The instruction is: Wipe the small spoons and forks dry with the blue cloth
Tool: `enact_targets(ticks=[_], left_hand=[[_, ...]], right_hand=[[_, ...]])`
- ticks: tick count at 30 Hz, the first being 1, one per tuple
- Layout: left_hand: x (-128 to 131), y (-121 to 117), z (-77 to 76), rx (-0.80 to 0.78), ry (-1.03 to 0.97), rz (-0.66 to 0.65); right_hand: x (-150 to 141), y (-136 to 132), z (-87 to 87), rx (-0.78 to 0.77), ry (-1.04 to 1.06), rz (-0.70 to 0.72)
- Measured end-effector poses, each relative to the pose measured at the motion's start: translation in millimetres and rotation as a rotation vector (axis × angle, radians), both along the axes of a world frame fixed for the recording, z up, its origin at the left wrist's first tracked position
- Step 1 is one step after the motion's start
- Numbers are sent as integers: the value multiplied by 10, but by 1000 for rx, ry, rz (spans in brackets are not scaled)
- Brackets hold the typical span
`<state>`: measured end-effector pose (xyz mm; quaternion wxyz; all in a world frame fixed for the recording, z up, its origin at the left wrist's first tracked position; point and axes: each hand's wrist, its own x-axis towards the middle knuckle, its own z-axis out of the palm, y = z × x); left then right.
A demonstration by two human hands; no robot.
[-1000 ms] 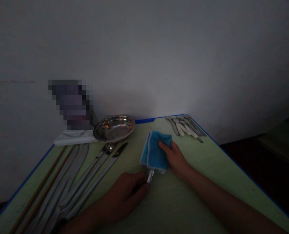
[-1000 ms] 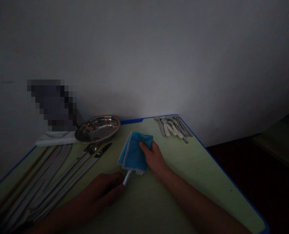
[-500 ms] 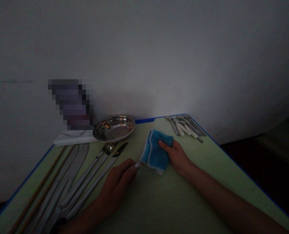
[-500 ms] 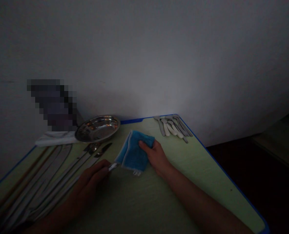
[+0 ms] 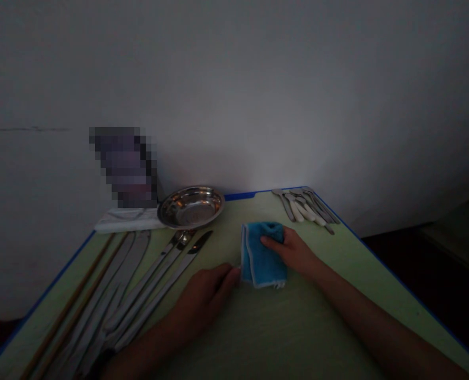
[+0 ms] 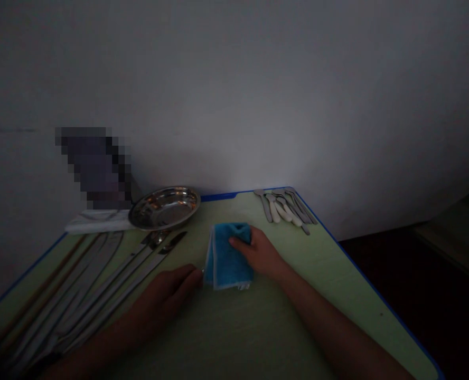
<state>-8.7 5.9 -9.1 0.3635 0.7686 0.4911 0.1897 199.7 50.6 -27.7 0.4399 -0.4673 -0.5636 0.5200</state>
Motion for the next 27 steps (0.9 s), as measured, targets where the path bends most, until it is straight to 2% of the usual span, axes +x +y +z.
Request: enact_targets(ticks=[3,6,11,13,15,18,22,25,27], left_hand=[[-10,-10,-18,-25,-46,7],[-27,0,-44,-70,-144,100],[-39,28,-61,-78,-274,235],[-33,23,-51,-86,-258,203],[-22,10,-35,-76,-192,134],[-3,-8,-13,-26,-93,57],[10,-8,10,20,-46,76],[7,12,27,13,-69,100],[3,28,33,-4,-77,114]], right_hand=[[30,-3,47,38,-141,48],[81,33,45,3,-84,13],[105,130,-35,-10,190,-328],[89,153,-34,-41,314,-447],[49,142,12,-125,460,-473],[-53,62,137,-286,678,-352],[-183,-81,259,-373,835,-58],[-233,-139,246,-379,866,103],[-257,-150,203,-380,868,131]])
